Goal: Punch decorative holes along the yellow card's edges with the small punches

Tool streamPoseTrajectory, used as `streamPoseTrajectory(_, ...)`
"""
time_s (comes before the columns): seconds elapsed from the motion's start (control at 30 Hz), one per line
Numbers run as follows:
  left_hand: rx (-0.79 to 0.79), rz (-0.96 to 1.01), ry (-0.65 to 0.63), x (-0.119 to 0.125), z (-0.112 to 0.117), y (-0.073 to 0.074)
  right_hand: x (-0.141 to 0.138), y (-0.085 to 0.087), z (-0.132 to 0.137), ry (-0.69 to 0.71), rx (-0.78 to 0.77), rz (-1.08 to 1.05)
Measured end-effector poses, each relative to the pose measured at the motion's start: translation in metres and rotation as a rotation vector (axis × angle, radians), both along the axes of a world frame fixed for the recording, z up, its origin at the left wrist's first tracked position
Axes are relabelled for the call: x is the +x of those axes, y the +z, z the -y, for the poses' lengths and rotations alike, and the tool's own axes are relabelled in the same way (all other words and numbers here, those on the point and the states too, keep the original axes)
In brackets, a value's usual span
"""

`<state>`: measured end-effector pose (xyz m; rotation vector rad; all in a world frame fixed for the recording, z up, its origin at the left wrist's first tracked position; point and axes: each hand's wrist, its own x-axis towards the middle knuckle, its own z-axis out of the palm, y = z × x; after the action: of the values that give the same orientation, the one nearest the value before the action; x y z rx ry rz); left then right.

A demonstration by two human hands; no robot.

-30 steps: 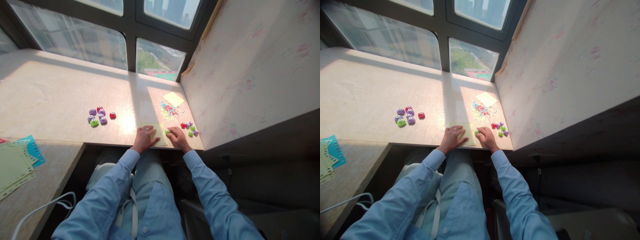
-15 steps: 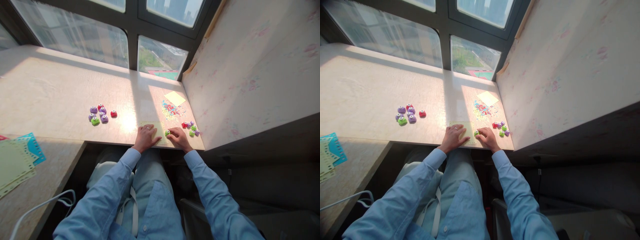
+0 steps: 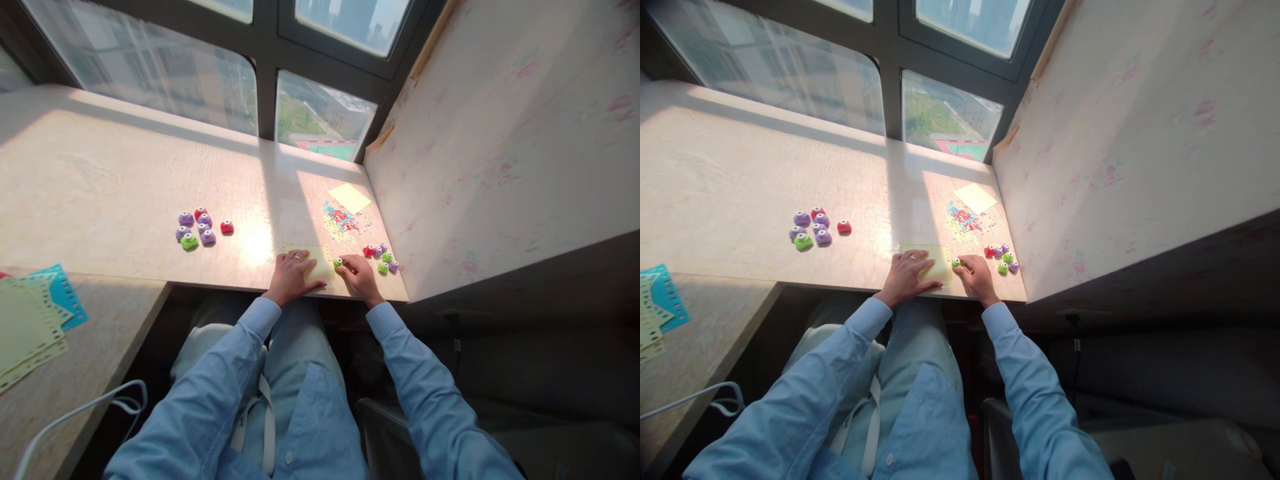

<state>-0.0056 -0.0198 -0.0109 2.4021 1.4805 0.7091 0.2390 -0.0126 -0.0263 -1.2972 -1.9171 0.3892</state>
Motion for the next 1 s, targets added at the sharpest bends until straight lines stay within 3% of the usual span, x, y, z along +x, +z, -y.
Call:
streamPoseTrajectory(0.43,0.016,-0.036,-0.009,-0.0013,0.0008,0.001,0.0015,-0.0002,0.0014,0.031,-0.048,-0.074)
streamPoseTrajectory(1.0,0.039,-0.051,-0.019,-0.0029,0.002,0.0006,0.0051,-0.0018,-0.0033,0.099,-0.033,-0.019)
